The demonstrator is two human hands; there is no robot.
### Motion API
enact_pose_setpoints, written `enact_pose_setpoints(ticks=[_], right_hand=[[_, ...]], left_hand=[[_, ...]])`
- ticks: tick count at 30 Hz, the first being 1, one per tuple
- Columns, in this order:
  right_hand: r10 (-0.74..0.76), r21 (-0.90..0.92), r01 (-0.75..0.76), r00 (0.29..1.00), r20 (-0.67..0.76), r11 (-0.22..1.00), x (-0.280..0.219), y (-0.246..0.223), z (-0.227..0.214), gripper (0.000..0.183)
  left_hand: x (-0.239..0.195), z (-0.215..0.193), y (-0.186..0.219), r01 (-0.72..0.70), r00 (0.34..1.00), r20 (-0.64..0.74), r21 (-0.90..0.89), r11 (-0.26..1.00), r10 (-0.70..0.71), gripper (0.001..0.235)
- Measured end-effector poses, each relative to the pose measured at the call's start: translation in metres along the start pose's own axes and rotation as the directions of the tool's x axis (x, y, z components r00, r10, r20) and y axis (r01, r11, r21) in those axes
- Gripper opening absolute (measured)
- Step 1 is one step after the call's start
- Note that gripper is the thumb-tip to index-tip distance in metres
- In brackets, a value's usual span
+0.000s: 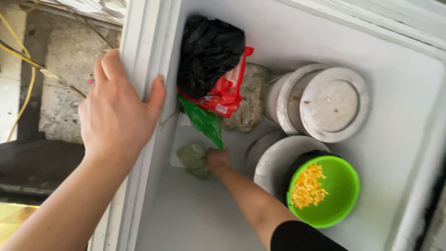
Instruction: Organizes various frozen food packets, bowls, and containers inside a chest freezer.
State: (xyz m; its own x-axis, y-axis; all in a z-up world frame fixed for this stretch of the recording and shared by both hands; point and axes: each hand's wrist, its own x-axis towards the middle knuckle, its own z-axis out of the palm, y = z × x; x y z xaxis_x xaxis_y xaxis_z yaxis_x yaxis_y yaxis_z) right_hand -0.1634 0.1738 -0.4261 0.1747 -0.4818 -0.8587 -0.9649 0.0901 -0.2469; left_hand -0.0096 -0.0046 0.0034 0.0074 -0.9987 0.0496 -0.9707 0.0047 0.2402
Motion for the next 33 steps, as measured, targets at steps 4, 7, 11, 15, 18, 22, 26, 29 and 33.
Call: enact_pose_setpoints(ticks=[4,7,11,15,18,22,26,29,33], right_hand=[[-0.043,-0.118,0.035,0.997,-0.061,0.992,-0.039,-0.004,-0.015,0.033],[-0.046,-0.082,0.04,0.996,-0.072,0.996,-0.109,0.013,-0.09,0.028],[0.13,0.131,-0.11,0.98,-0.153,0.985,-0.185,0.054,-0.206,0.028],[0.139,0.114,-0.102,0.913,-0.383,0.988,-0.199,0.084,-0.259,0.029],[0.123,0.147,-0.046,0.814,-0.568,0.988,-0.173,0.092,-0.278,0.028],[0.184,0.218,-0.01,0.578,-0.795,0.976,-0.12,0.097,-0.287,0.024],[0.447,0.71,0.269,0.62,-0.645,0.651,-0.106,0.082,-0.294,0.02],[0.433,0.778,0.548,0.648,-0.627,0.307,-0.111,0.086,-0.275,0.015],[0.474,0.737,0.64,0.59,-0.653,0.219,-0.129,0.073,-0.251,0.014]], left_hand=[[0.002,-0.003,0.003,0.03,0.999,0.014,-0.003,1.0,-0.03,0.066],[0.001,-0.002,0.002,0.038,0.999,0.026,0.007,0.999,-0.038,0.066],[0.002,-0.001,0.002,0.023,1.0,0.012,0.011,1.0,-0.023,0.067],[0.003,-0.005,0.004,0.057,0.996,0.074,0.015,0.998,-0.058,0.066],[0.002,-0.002,0.001,0.021,0.999,0.031,0.022,1.0,-0.022,0.066],[0.0,-0.002,0.002,0.037,0.998,0.041,0.03,0.999,-0.038,0.069],[0.001,-0.001,0.002,0.042,0.998,0.036,0.029,0.999,-0.043,0.068],[0.0,0.002,-0.001,0.042,0.999,0.029,0.038,0.998,-0.043,0.069],[0.002,0.0,0.002,0.078,0.995,0.057,0.044,0.996,-0.08,0.068]])
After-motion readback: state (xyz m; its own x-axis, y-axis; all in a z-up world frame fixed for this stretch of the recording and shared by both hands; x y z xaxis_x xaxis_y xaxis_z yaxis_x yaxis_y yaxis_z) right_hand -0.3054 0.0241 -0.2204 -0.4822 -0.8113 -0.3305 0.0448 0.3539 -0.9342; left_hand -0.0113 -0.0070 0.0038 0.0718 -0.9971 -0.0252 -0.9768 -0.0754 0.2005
